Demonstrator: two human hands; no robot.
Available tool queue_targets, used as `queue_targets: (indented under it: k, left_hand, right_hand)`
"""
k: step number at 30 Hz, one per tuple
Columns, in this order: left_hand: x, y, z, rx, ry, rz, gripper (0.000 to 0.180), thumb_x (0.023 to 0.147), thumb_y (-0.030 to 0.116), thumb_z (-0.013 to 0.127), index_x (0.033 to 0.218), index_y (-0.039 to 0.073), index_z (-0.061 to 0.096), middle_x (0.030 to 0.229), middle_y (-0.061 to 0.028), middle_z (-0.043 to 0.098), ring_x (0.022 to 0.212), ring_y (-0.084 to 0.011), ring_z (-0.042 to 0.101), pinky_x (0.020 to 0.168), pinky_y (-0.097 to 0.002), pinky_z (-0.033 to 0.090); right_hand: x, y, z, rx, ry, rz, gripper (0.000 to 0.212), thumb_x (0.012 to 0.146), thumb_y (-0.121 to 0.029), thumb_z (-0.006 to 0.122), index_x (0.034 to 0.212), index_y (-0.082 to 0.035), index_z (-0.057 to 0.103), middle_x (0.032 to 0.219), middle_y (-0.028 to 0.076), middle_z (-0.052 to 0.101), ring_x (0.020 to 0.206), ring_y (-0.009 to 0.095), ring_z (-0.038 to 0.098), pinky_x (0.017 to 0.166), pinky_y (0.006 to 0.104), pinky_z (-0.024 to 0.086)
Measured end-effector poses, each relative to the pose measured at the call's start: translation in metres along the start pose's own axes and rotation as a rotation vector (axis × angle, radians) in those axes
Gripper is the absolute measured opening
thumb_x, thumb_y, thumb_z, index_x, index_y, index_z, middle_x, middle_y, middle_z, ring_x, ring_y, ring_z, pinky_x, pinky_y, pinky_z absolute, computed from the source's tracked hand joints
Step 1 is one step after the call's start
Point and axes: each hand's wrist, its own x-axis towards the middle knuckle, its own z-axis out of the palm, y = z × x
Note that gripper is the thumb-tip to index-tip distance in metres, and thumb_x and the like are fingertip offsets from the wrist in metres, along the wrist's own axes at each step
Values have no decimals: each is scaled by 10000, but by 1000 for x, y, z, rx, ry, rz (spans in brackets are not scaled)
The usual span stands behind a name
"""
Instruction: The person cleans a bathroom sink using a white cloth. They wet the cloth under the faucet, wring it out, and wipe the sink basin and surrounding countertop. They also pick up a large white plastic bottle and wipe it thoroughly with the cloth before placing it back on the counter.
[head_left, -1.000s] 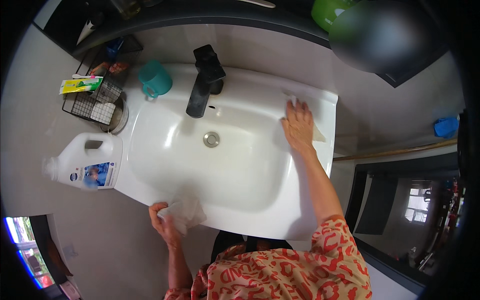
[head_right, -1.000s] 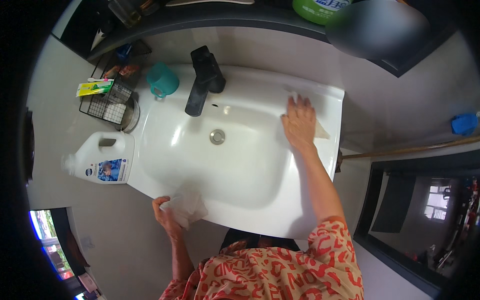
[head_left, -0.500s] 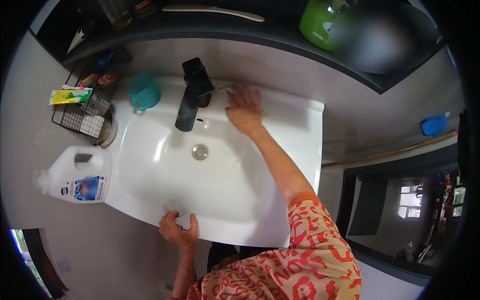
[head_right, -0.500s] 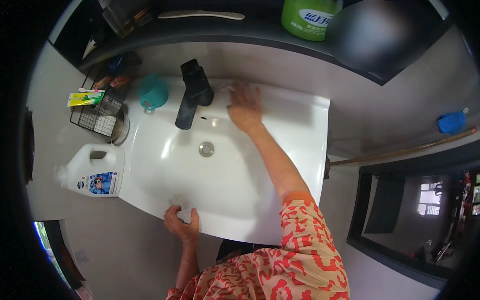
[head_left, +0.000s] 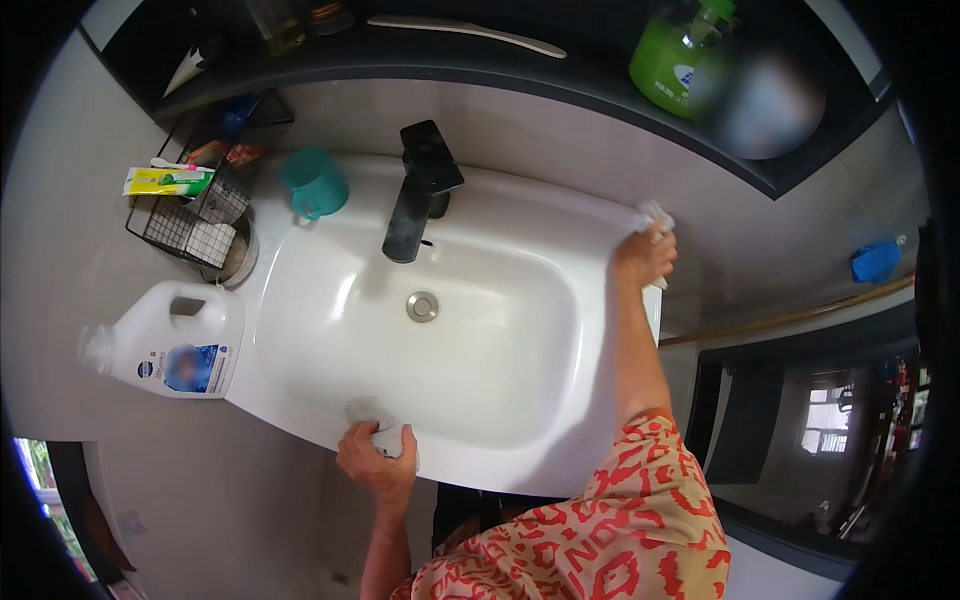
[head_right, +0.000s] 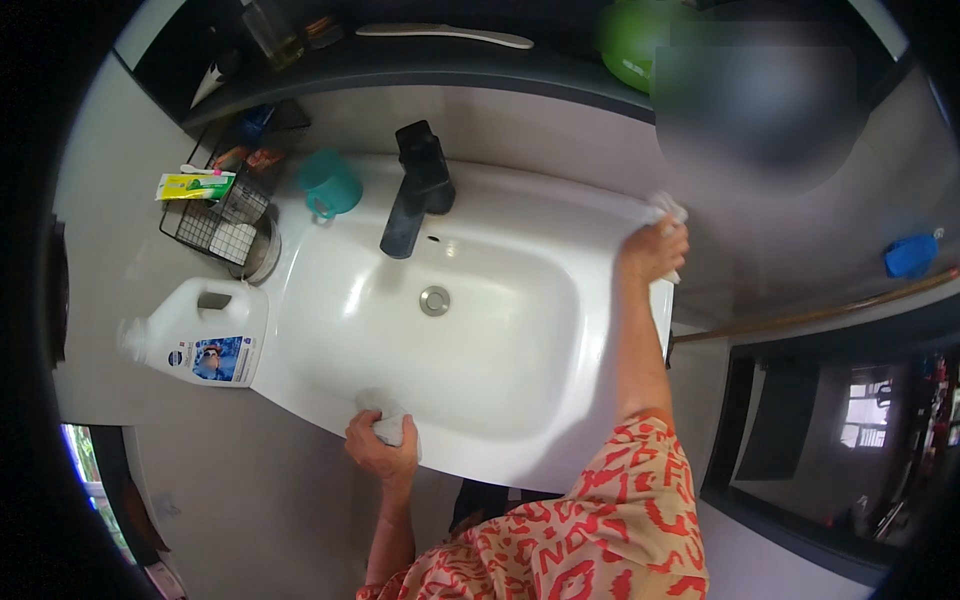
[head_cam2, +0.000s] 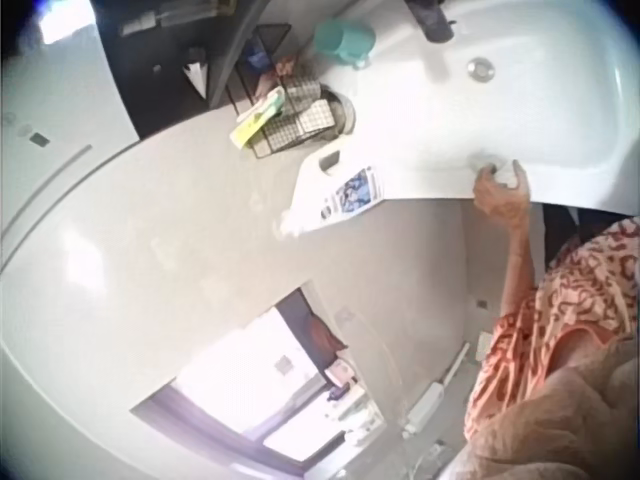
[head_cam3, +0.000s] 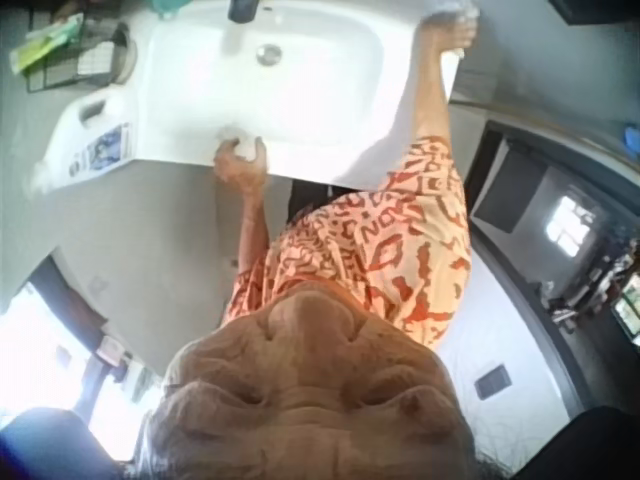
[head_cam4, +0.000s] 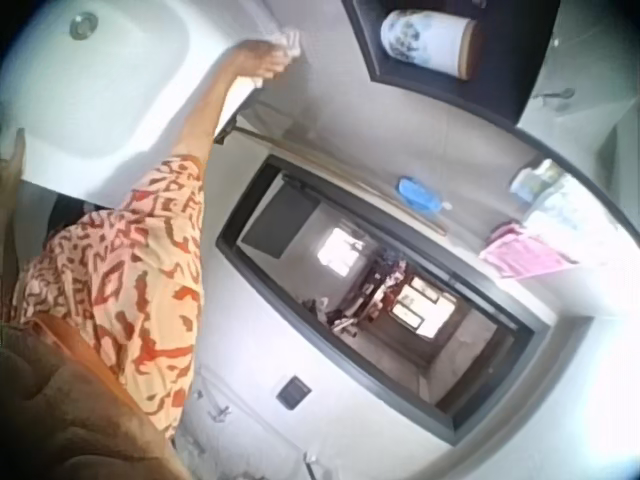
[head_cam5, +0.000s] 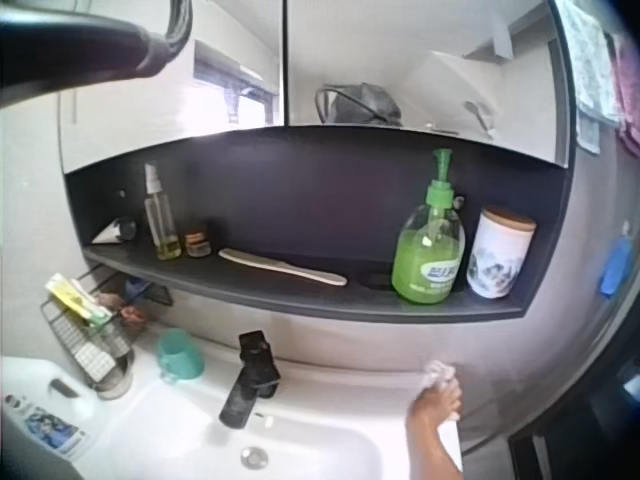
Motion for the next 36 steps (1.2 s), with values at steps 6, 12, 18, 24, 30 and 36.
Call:
queue_targets:
  k: [6,12,18,24,30,36]
  left_hand:
    - [-2,-1,6,-24,35,6,441,586,156,757,948,62,524,967,-116,575,913,-312,532,779,-416,374]
    - [-2,0,6,-24,30,16,409,612,145,736,951,59,525,964,-100,567,918,-308,524,781,-413,373]
    - [-2,3,5,5,39,32,373,651,151,716,958,60,523,956,-82,558,886,-293,526,768,-402,376]
    - [-2,9,0,32,11,20,354,698,189,708,976,69,525,931,-67,555,819,-265,534,715,-375,387]
    - [-6,4,3,53,50,32,358,703,216,714,984,91,529,928,-45,561,820,-249,530,721,-380,388]
    - [-10,-5,10,76,92,27,386,669,255,735,959,99,532,921,-25,567,861,-256,533,715,-391,389]
  right_hand:
    - [-28,-44,-17,219,-289,-185,437,818,-283,502,1149,1,480,1171,159,481,1128,329,432,875,459,398]
    - [-69,-127,-38,359,-319,-565,561,760,-226,541,1232,67,460,1363,249,333,1236,410,332,883,458,422]
    - [-39,-66,-44,394,-472,-933,472,762,-150,542,1180,58,468,1346,243,354,1234,393,358,862,423,463]
    - [-5,33,-51,293,-603,-688,521,837,-226,512,1289,8,399,1361,270,309,1228,402,343,932,477,397]
    - [-20,87,-97,198,-617,-677,539,881,-260,497,1324,12,353,1372,305,261,1211,404,332,943,467,361]
    - [-67,120,-165,238,-572,-663,542,863,-224,526,1321,18,368,1392,295,231,1218,407,312,948,474,345]
